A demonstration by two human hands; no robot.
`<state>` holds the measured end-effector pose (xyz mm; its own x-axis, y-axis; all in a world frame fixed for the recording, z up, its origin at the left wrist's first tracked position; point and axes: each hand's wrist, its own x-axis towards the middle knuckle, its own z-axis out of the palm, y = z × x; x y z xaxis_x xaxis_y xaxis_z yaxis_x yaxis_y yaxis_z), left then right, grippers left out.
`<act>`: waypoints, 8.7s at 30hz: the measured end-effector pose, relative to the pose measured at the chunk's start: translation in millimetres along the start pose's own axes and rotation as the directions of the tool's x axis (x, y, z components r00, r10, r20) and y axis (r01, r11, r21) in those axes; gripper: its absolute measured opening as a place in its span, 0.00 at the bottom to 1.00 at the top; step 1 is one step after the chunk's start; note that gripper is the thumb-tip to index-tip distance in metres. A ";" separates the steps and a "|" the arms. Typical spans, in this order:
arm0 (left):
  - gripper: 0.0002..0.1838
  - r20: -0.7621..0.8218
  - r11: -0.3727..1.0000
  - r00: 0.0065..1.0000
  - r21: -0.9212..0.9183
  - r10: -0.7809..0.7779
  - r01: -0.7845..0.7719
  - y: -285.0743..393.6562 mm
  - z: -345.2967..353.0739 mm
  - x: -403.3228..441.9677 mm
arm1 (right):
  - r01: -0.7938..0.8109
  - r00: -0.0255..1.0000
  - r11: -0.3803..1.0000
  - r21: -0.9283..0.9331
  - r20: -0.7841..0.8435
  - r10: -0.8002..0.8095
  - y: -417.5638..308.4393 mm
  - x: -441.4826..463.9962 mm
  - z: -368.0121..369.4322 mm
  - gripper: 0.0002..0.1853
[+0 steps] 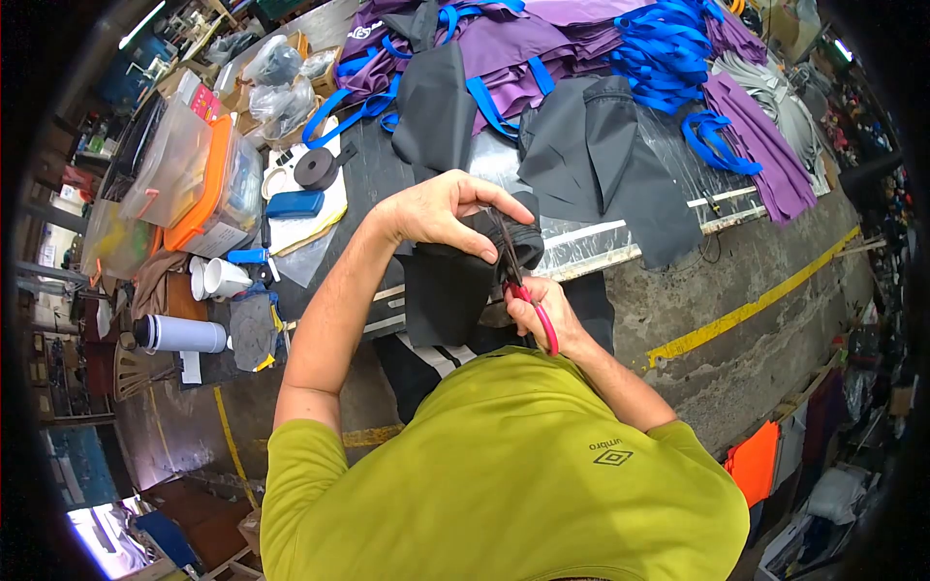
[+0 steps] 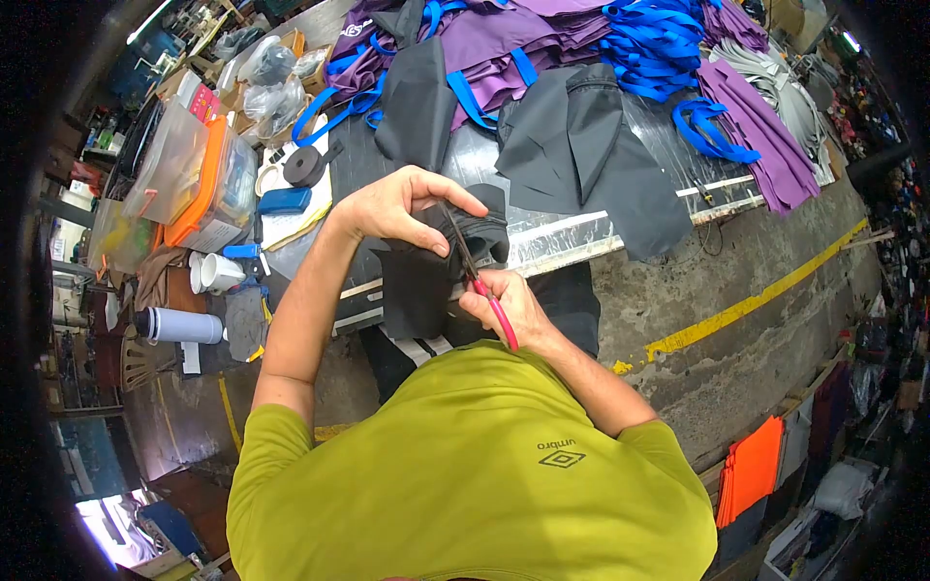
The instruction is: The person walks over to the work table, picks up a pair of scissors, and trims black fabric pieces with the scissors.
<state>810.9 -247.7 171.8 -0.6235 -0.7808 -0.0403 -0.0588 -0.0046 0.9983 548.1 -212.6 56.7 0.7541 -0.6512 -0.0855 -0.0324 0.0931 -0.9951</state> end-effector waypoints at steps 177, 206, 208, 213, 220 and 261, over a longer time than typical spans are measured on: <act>0.15 -0.220 0.661 0.906 0.746 0.361 -0.082 41.3 7.5 -14.3 | 0.430 0.881 0.859 0.278 -0.338 -0.332 -39.1 98.9 -91.7 0.29; 0.08 -0.409 0.075 0.318 -0.510 0.855 -0.857 139.7 234.7 24.2 | 0.414 0.879 0.502 -0.759 0.189 -0.438 30.8 132.4 95.0 0.43; 0.08 -0.220 0.153 0.213 -0.262 0.952 -0.953 137.6 212.8 22.4 | 0.436 0.861 0.426 -0.793 0.231 -0.452 48.9 143.5 107.0 0.40; 0.14 0.116 0.180 0.263 0.471 0.958 -0.863 161.0 187.0 -18.2 | 0.413 0.896 0.487 -0.770 0.247 -0.369 32.7 132.9 110.7 0.40; 0.14 0.127 0.269 0.314 0.280 0.941 -0.921 158.6 171.8 -40.0 | 0.402 0.902 0.539 -0.740 0.217 -0.374 47.6 133.4 108.8 0.31; 0.31 -0.024 0.971 0.997 0.223 -0.080 0.083 18.9 -10.5 -5.2 | 0.122 0.916 0.992 -0.011 -0.385 -0.116 -42.8 109.7 -177.6 0.17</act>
<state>821.2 -250.3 191.3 -0.5980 -0.7926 -0.1190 -0.2826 0.0696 0.9567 515.6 -421.8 81.1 0.4416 -0.8970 0.0187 0.0527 0.0051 -0.9986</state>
